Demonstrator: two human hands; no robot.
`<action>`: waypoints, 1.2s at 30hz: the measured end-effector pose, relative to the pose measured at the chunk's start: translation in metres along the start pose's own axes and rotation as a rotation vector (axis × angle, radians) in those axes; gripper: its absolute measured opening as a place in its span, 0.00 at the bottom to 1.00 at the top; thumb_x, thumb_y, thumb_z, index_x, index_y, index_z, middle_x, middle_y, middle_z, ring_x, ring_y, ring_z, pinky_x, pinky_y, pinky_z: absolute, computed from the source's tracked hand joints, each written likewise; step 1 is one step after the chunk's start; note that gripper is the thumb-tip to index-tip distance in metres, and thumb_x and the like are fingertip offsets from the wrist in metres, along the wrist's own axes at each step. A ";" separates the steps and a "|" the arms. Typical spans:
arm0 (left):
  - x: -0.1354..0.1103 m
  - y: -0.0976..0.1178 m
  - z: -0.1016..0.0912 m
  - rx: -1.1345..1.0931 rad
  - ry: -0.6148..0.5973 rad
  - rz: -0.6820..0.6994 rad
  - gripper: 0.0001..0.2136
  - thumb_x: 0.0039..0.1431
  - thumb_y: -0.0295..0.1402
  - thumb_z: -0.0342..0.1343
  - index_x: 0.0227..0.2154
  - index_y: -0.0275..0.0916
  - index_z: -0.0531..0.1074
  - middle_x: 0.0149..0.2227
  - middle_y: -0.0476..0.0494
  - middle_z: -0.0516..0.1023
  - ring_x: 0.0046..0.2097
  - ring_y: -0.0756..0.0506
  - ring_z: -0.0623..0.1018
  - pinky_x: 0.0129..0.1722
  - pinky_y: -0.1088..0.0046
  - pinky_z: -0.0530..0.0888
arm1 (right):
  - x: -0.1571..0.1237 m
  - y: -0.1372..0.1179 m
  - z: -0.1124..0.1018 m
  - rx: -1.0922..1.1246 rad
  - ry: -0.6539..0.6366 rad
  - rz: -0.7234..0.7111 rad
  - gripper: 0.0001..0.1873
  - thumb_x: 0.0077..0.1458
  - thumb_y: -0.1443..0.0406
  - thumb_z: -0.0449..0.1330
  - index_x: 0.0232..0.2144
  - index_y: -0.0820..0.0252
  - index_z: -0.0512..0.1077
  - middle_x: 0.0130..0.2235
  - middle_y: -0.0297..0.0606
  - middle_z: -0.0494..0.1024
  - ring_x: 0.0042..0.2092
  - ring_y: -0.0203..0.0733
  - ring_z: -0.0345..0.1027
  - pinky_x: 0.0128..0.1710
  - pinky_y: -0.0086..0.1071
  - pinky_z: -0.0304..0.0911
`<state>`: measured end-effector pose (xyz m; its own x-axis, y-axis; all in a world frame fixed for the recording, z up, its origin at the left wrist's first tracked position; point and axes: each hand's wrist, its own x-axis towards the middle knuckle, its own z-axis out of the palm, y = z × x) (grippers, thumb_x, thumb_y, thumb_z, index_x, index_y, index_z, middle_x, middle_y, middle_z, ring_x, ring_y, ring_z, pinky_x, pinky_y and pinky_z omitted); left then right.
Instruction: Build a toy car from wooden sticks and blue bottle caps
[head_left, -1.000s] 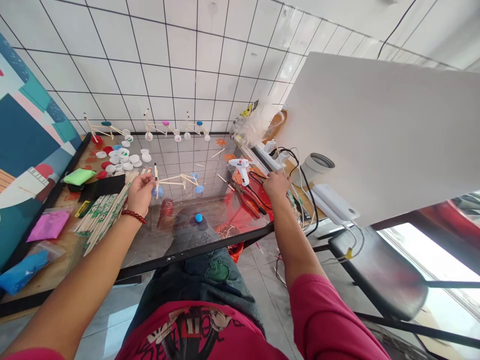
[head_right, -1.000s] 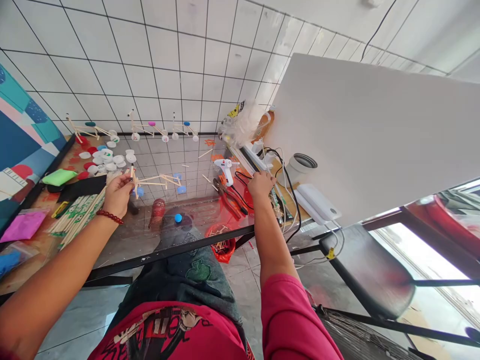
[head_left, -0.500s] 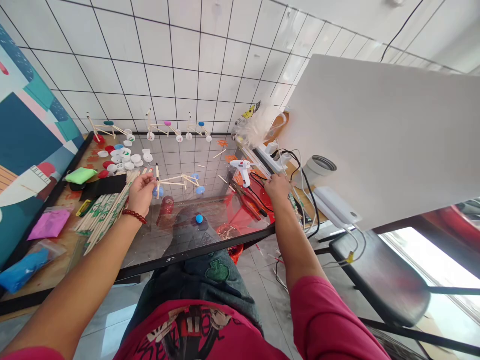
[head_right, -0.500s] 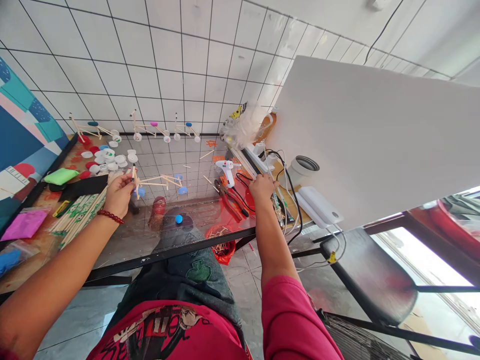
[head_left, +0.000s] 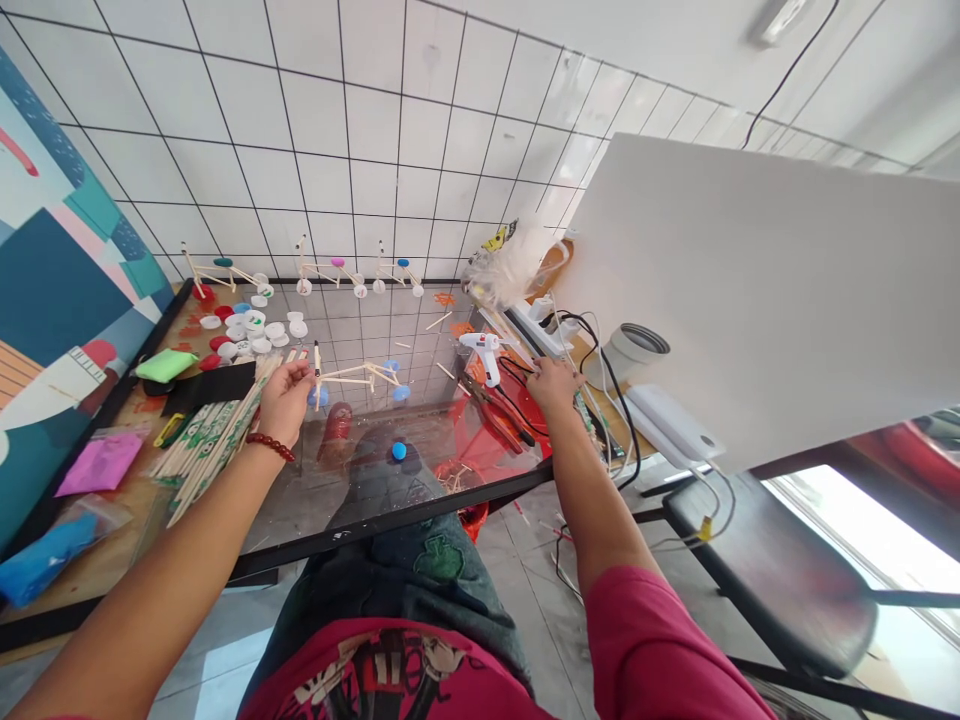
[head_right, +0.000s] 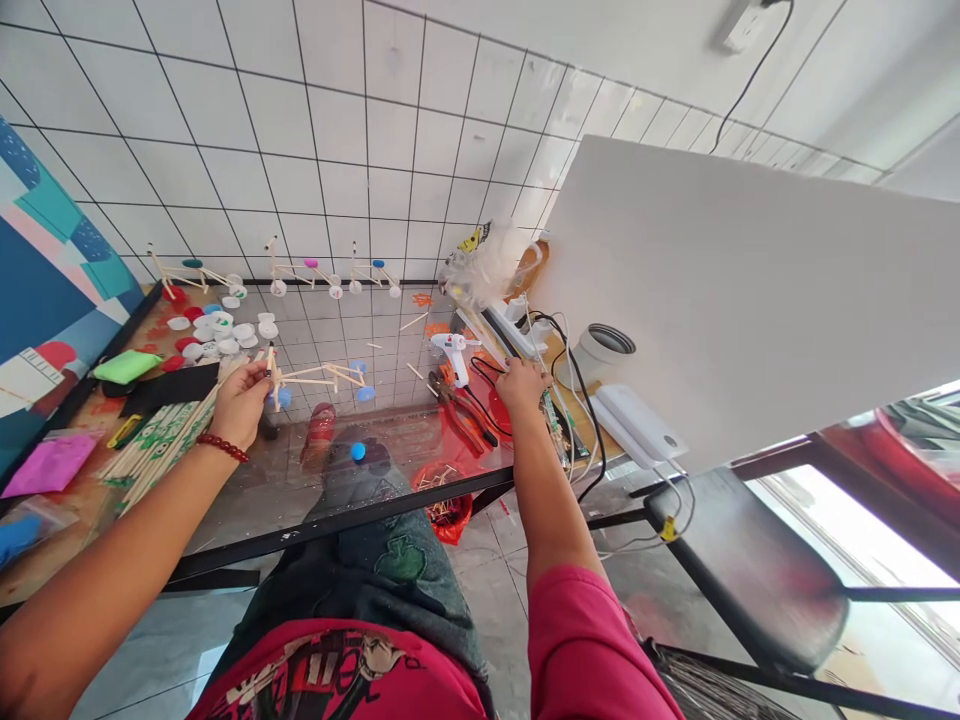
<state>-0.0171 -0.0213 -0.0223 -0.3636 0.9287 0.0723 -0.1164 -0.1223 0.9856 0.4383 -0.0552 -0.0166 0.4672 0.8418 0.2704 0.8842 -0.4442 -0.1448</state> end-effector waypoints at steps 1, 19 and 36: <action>0.000 0.000 0.000 0.003 0.000 -0.003 0.14 0.41 0.28 0.61 0.35 0.38 0.75 0.32 0.48 0.77 0.34 0.50 0.76 0.31 0.78 0.73 | 0.000 0.000 0.000 0.002 0.001 -0.002 0.23 0.58 0.68 0.52 0.53 0.62 0.76 0.54 0.55 0.78 0.59 0.60 0.66 0.53 0.50 0.52; -0.003 0.001 0.000 -0.001 -0.009 0.025 0.12 0.41 0.28 0.64 0.33 0.38 0.75 0.33 0.46 0.78 0.35 0.48 0.78 0.33 0.76 0.75 | -0.006 -0.002 -0.009 -0.071 0.033 -0.023 0.22 0.61 0.66 0.53 0.52 0.63 0.79 0.51 0.55 0.79 0.54 0.58 0.71 0.52 0.46 0.58; -0.004 0.001 -0.001 -0.018 -0.026 0.016 0.14 0.41 0.31 0.65 0.35 0.38 0.76 0.34 0.45 0.78 0.36 0.48 0.77 0.34 0.75 0.75 | -0.041 -0.012 -0.044 0.170 0.471 -0.027 0.23 0.67 0.59 0.48 0.49 0.60 0.79 0.50 0.54 0.77 0.54 0.58 0.68 0.54 0.48 0.58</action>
<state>-0.0165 -0.0257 -0.0220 -0.3415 0.9353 0.0922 -0.1275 -0.1433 0.9814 0.4087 -0.0979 0.0158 0.4293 0.6049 0.6706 0.9013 -0.3350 -0.2747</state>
